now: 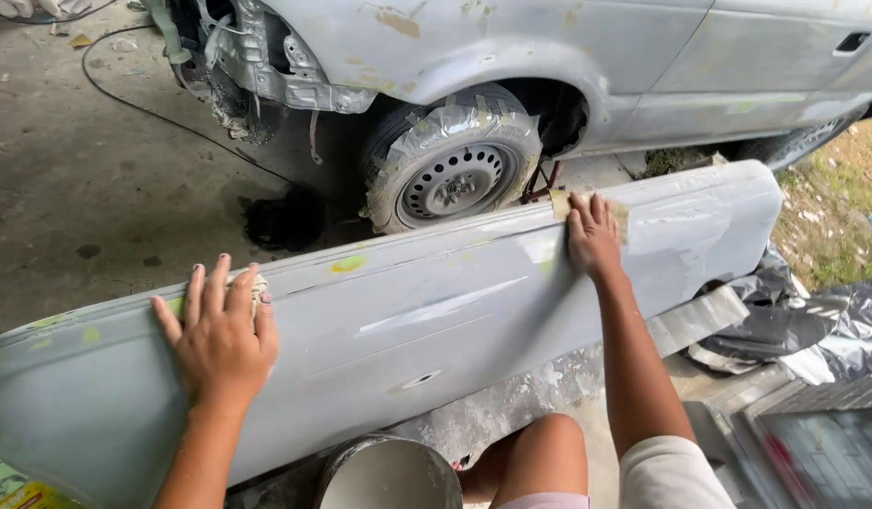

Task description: The person is sanding a detached white car bumper using a sanding block and a cloth. They repeatedly wipe the surface with the cloth and sand it with the block, occasionally dipping the cloth into a bucket of water.

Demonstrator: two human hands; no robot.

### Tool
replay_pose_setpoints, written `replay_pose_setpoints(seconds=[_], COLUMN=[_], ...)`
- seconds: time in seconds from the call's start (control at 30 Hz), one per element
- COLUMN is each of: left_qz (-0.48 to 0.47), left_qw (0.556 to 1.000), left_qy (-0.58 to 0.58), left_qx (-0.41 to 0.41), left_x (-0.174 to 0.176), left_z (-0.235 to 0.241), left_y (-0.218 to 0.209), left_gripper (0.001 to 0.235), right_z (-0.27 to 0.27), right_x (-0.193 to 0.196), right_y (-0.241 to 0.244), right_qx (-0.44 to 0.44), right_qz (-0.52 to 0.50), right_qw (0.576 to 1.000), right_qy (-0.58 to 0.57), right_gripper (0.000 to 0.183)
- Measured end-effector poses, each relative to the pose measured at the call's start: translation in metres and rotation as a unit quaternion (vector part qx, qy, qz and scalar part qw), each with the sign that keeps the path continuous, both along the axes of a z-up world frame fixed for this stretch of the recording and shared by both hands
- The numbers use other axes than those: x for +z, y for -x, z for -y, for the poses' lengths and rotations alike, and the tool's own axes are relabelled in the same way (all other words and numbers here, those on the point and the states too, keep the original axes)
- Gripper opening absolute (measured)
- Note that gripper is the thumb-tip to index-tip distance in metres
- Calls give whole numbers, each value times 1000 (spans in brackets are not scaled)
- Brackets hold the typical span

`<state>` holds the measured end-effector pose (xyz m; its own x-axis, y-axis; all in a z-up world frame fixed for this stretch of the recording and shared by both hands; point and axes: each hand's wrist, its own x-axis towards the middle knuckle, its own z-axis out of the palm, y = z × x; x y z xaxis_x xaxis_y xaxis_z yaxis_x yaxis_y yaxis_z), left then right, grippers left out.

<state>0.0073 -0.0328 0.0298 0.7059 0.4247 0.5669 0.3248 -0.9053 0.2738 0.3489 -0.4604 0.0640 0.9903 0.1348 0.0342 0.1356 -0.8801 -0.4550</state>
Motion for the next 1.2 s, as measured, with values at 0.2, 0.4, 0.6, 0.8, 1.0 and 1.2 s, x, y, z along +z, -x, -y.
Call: replay_pose_setpoints(seconds=[0.2, 0.4, 0.6, 0.8, 1.0, 1.2], left_qz=[49, 71, 102, 160, 222, 268], left_qw=[995, 996, 982, 973, 956, 935], left_qy=[-77, -37, 39, 52, 45, 77], left_qx=[45, 41, 152, 159, 189, 218], left_x=[-21, -28, -35, -26, -19, -26], left_z=[2, -13, -79, -69, -60, -63], left_y=[-19, -13, 56, 56, 52, 57], left_gripper=[42, 41, 36, 32, 30, 34], right_z=[-91, -280, -95, -45, -205, -414], right_x=[-51, -36, -36, 0, 19, -5], right_y=[39, 234, 91, 21, 91, 245], right_qx=[123, 381, 281, 210, 348, 484], right_qz=[140, 210, 137, 111, 91, 236], right_qw=[981, 899, 950, 971, 914, 843], right_qy=[59, 49, -15, 4, 187, 16], right_gripper=[45, 55, 51, 59, 60, 49])
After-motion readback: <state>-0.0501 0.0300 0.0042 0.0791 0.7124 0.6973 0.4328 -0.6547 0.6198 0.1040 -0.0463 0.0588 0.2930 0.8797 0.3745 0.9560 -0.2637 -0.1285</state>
